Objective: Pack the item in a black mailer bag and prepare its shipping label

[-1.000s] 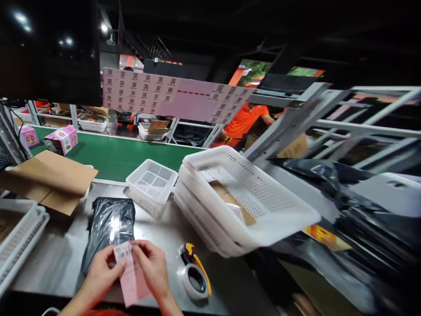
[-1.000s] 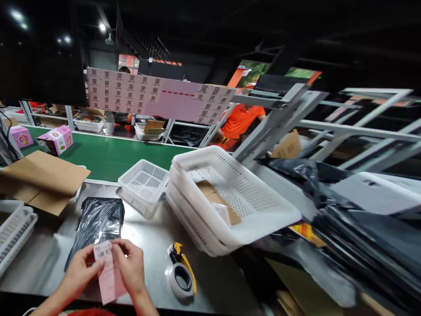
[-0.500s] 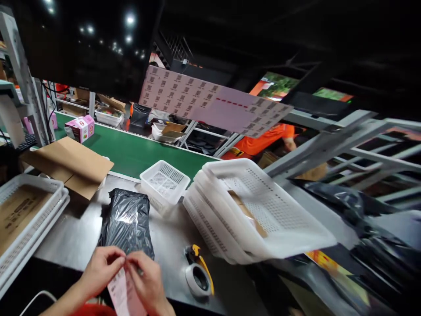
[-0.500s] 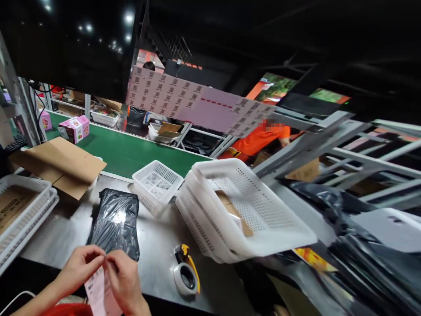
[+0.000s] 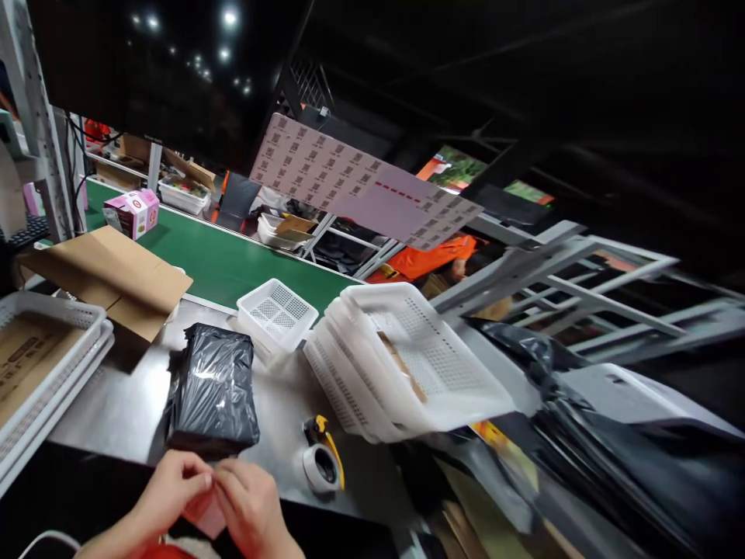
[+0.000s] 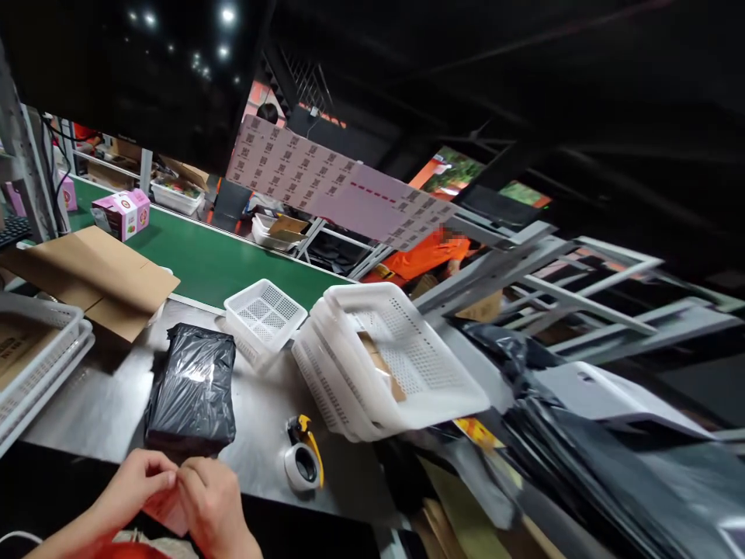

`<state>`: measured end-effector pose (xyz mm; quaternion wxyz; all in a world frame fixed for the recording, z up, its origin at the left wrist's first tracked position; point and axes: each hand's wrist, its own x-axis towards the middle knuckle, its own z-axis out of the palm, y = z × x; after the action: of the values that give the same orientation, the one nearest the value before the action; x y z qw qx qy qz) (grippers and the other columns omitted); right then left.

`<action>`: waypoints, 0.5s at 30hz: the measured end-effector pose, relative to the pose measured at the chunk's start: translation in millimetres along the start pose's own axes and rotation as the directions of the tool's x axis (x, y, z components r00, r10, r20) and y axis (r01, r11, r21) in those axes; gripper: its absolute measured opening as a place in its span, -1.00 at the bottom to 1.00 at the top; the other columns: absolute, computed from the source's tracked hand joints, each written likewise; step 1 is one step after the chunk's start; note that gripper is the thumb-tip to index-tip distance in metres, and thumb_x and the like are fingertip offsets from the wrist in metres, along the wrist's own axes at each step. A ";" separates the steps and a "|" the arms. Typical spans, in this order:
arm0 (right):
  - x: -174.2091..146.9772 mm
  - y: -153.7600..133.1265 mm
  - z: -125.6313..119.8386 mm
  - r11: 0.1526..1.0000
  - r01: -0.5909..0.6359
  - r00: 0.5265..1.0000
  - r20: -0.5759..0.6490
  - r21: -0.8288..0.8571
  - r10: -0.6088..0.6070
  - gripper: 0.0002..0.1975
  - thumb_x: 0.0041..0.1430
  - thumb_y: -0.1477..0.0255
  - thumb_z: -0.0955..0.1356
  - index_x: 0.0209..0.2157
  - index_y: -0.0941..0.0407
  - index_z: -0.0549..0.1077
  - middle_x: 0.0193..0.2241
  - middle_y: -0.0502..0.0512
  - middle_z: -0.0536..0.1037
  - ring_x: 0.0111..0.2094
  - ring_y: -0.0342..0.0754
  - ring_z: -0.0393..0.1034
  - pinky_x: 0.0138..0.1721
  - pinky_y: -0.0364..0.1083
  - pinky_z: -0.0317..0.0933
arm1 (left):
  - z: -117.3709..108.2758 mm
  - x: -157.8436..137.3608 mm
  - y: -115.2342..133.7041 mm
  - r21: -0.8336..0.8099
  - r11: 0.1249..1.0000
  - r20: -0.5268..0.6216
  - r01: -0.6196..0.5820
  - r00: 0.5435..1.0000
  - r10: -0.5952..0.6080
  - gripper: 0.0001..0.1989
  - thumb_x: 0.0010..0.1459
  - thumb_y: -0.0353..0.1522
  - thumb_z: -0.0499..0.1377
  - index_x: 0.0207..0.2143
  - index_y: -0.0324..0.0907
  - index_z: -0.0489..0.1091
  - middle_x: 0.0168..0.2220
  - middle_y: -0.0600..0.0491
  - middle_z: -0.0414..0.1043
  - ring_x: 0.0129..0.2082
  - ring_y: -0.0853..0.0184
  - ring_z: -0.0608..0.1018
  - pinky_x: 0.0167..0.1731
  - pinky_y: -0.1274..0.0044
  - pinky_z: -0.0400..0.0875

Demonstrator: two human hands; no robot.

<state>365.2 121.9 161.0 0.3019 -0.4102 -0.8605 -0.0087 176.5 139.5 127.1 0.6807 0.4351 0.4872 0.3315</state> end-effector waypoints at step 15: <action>19.0 -4.1 16.7 0.991 0.061 0.998 -0.018 0.123 -0.059 -0.87 0.34 0.50 0.31 -0.27 0.03 0.49 -0.42 -0.03 0.70 -0.48 -0.07 0.58 -0.46 -0.12 0.28 | -17.8 -15.2 8.3 -0.171 0.985 0.009 0.039 0.999 -0.038 -0.62 -0.15 -0.07 0.47 -0.45 -0.22 0.73 -0.45 -0.01 0.65 -0.39 0.21 0.53 -0.26 0.41 0.34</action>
<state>344.5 136.9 158.3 0.3323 -0.3647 -0.8692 0.0326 154.7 134.4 137.8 0.7233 0.3665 0.4634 0.3574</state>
